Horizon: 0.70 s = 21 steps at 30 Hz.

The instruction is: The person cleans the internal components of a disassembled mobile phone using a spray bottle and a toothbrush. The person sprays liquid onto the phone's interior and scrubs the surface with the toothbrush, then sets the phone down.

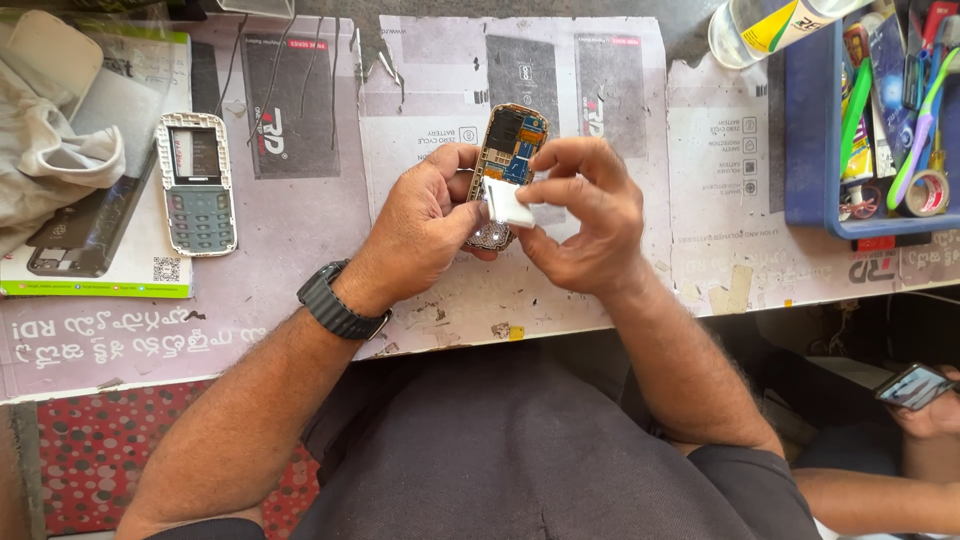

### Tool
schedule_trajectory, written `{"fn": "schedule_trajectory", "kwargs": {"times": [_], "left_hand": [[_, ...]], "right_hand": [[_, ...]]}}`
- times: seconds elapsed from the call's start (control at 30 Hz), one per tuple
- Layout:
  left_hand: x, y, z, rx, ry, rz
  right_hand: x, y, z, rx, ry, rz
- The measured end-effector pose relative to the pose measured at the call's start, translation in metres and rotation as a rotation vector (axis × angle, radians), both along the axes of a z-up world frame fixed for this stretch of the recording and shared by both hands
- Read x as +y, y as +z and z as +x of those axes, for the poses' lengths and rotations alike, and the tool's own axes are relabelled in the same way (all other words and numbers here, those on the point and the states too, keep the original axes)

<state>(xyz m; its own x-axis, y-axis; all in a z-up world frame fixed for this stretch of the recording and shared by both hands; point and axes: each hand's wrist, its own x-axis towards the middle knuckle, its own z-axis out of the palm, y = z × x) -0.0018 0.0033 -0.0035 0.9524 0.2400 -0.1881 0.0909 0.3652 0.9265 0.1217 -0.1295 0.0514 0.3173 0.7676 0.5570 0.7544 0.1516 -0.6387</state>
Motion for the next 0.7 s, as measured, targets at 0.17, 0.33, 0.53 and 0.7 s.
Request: {"fn": "schedule_trajectory", "kwargs": {"times": [0.17,0.33,0.53,0.7], "left_hand": [[-0.001,-0.001,-0.001,-0.004,0.016,0.003],[-0.001,-0.001,-0.001,0.001,0.018,0.022],[-0.002,-0.003,-0.001,-0.037,0.015,0.056],[-0.001,-0.003,-0.002,-0.026,0.005,0.015]], "right_hand": [[-0.001,-0.003,-0.001,-0.051,-0.026,-0.010],[-0.002,-0.004,0.000,-0.049,-0.020,-0.011],[-0.003,-0.006,0.001,-0.059,-0.003,-0.016],[-0.007,-0.013,0.003,-0.117,0.036,-0.014]]}}
